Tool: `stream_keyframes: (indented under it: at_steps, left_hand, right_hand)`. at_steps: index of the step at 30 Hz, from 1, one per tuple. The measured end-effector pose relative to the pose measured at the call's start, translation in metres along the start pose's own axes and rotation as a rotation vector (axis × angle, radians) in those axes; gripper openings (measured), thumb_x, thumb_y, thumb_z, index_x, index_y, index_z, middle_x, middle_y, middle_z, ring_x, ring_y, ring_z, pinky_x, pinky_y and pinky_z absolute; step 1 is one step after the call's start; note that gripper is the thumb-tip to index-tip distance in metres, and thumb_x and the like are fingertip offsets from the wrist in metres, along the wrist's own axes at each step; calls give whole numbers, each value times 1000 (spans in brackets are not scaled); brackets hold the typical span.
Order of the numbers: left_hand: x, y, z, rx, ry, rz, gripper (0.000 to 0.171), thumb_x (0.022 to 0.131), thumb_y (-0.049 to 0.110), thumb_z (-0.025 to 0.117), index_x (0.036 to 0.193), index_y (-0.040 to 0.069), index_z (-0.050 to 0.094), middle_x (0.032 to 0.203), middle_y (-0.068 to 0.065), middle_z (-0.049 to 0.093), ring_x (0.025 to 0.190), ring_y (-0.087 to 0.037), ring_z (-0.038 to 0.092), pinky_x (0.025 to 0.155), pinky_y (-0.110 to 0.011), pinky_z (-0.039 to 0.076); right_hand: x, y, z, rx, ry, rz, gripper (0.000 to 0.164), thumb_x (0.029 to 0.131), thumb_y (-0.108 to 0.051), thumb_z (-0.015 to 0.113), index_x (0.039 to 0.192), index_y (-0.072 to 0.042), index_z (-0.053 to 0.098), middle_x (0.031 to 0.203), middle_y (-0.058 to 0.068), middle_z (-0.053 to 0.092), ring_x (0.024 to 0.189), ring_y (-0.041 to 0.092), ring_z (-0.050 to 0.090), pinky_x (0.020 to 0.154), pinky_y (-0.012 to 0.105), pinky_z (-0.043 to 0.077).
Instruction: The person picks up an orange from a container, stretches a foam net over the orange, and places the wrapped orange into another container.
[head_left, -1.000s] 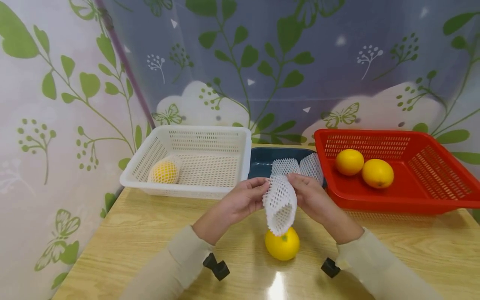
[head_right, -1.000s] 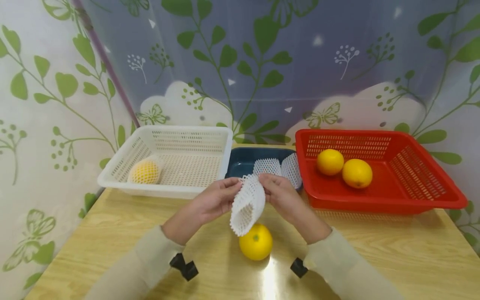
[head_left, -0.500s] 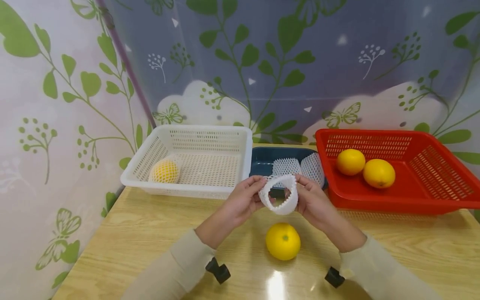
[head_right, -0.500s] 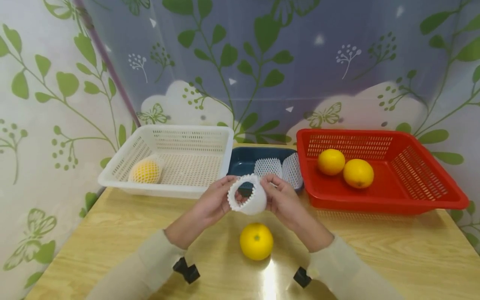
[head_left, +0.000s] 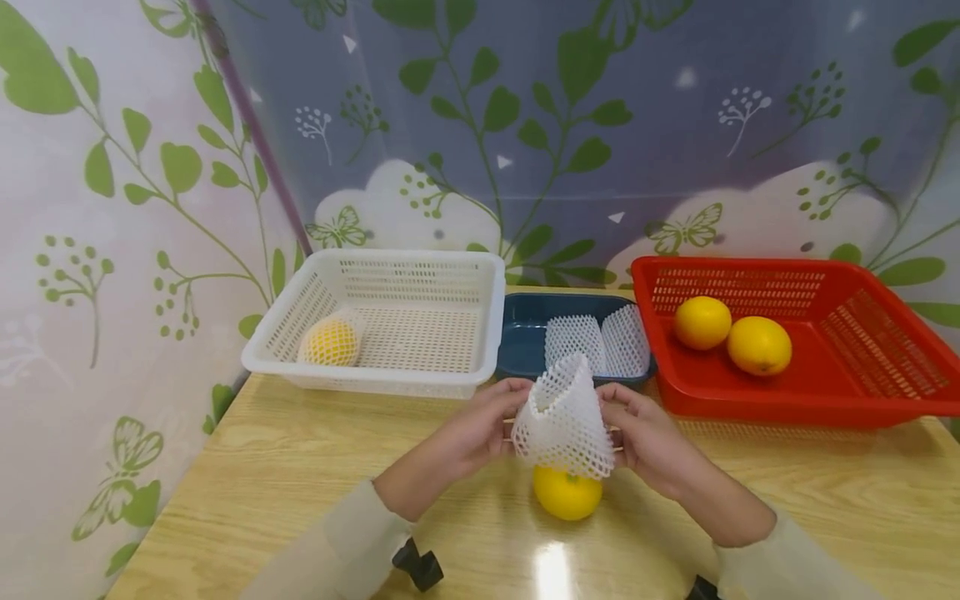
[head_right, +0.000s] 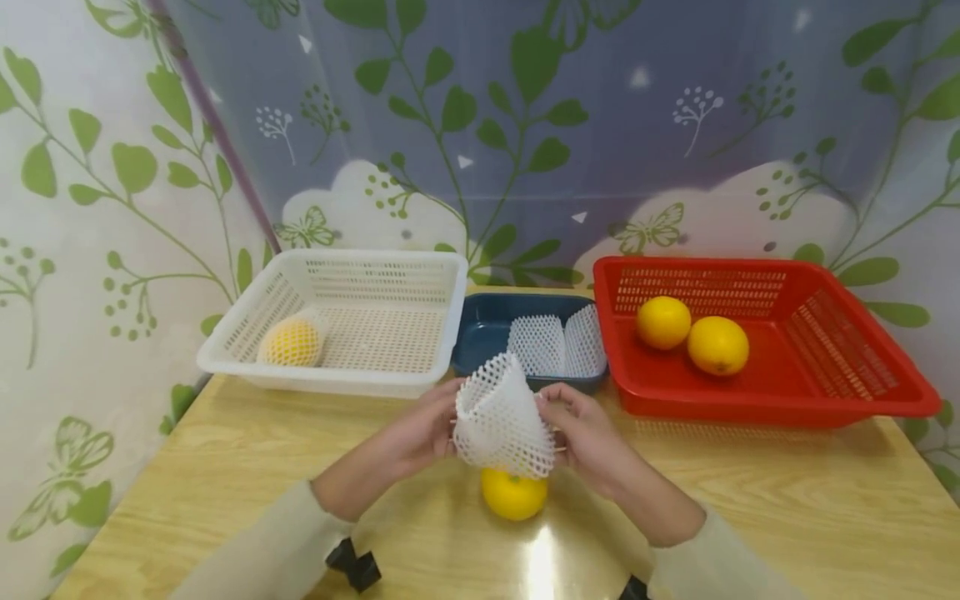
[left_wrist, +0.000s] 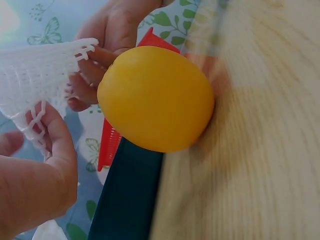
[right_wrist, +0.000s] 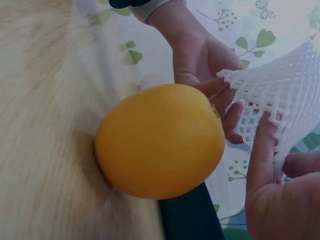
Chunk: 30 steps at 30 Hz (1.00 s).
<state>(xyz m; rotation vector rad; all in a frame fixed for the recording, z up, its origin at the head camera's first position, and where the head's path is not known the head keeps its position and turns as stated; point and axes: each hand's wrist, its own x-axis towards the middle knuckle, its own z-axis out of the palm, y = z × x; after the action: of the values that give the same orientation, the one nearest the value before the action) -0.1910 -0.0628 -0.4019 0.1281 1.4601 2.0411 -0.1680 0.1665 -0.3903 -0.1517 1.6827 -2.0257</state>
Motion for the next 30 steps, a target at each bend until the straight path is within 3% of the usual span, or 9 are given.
stream_keyframes:
  at_steps: [4, 11, 17, 21, 25, 30]
  left_hand:
    - [-5, -2, -5, -7, -67, -14, 32, 86, 11, 52, 117, 9, 46, 99, -5, 59, 71, -16, 57, 63, -26, 51]
    - [-11, -14, -9, 87, -172, -70, 49, 77, -1, 43, 125, -7, 46, 110, -9, 58, 86, -18, 59, 82, -38, 50]
    - [-9, -26, -12, 165, -241, -76, 53, 78, -7, 45, 130, -5, 43, 122, -15, 54, 94, -17, 57, 87, -39, 48]
    - [-10, -28, -10, 175, -243, -70, 52, 78, -6, 47, 130, -5, 44, 118, -15, 55, 93, -17, 58, 87, -37, 48]
    - [-11, -30, -11, 261, -215, -59, 48, 78, -4, 52, 126, -1, 49, 108, -11, 57, 86, -17, 60, 81, -35, 51]
    - [-11, -35, -12, 370, -187, -70, 56, 75, -5, 54, 129, 5, 49, 103, -9, 59, 80, -16, 59, 76, -34, 52]
  right_hand:
    - [-4, 6, -5, -7, -15, 10, 14, 96, -20, 46, 107, -10, 45, 92, 5, 62, 76, 21, 63, 70, 36, 54]
    - [-13, 21, -12, -19, -33, 64, 12, 95, -18, 46, 105, -10, 45, 89, 5, 64, 76, 20, 64, 71, 40, 54]
    - [-17, 26, -16, -68, -36, 111, 11, 95, -18, 46, 103, -10, 44, 86, 7, 63, 74, 21, 63, 68, 38, 54]
    - [-18, 32, -20, -134, -37, 126, 15, 95, -17, 44, 106, -8, 43, 85, 9, 65, 70, 22, 63, 62, 34, 55]
    - [-17, 38, -21, -193, -53, 138, 21, 95, -20, 45, 109, -4, 41, 87, 11, 65, 71, 23, 63, 61, 33, 54]
    - [-15, 43, -21, -217, -65, 149, 21, 97, -19, 41, 108, -2, 39, 89, 12, 62, 73, 24, 62, 60, 35, 54]
